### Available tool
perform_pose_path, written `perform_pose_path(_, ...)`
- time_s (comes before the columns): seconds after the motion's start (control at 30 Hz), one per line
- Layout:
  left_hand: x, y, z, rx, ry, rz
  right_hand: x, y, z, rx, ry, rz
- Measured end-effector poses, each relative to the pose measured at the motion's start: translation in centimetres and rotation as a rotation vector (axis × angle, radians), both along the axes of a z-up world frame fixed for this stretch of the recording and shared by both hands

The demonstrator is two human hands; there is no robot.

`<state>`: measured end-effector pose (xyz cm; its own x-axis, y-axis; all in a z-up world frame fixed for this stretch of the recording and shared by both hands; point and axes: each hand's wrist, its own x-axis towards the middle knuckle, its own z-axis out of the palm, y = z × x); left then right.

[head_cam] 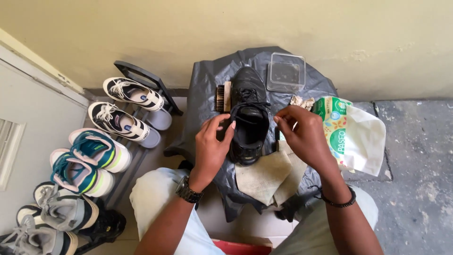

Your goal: Cleaning a black sneaker using a cloth, a brush, and a small applicator tool to remove dirt and apply polish.

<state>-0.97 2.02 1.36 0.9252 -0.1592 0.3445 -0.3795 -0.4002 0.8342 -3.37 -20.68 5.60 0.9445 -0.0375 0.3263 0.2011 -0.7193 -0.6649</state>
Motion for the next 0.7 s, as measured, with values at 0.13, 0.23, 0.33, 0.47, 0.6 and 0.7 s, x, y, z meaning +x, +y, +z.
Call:
perform_pose_path(0.13, 0.4, -0.1, -0.6, 0.040, -0.097, 0.015, 0.4, -0.7, -2.4, 0.093, 0.034, -0.028)
perform_pose_path(0.23, 1.3, -0.2, -0.4, 0.026, -0.211, 0.008, 0.6, -1.2, -4.1, 0.071, -0.049, -0.009)
perform_pose_path(0.33, 2.6, -0.3, -0.1, -0.059, -0.231, -0.134, 0.7, -1.1, -4.9, 0.083, -0.122, 0.081)
perform_pose_path(0.47, 4.2, -0.5, 1.9, 0.058, -0.321, -0.282, 0.8, -0.3, -4.2, 0.090, -0.168, 0.071)
perform_pose_path(0.6, 4.3, -0.8, 1.3, 0.027, -0.384, -0.321, 1.2, -0.2, -4.0, 0.051, -0.169, 0.014)
perform_pose_path(0.7, 3.4, -0.5, 0.2, 0.062, -0.423, -0.275, 1.8, -2.1, -5.4, 0.028, -0.158, -0.051)
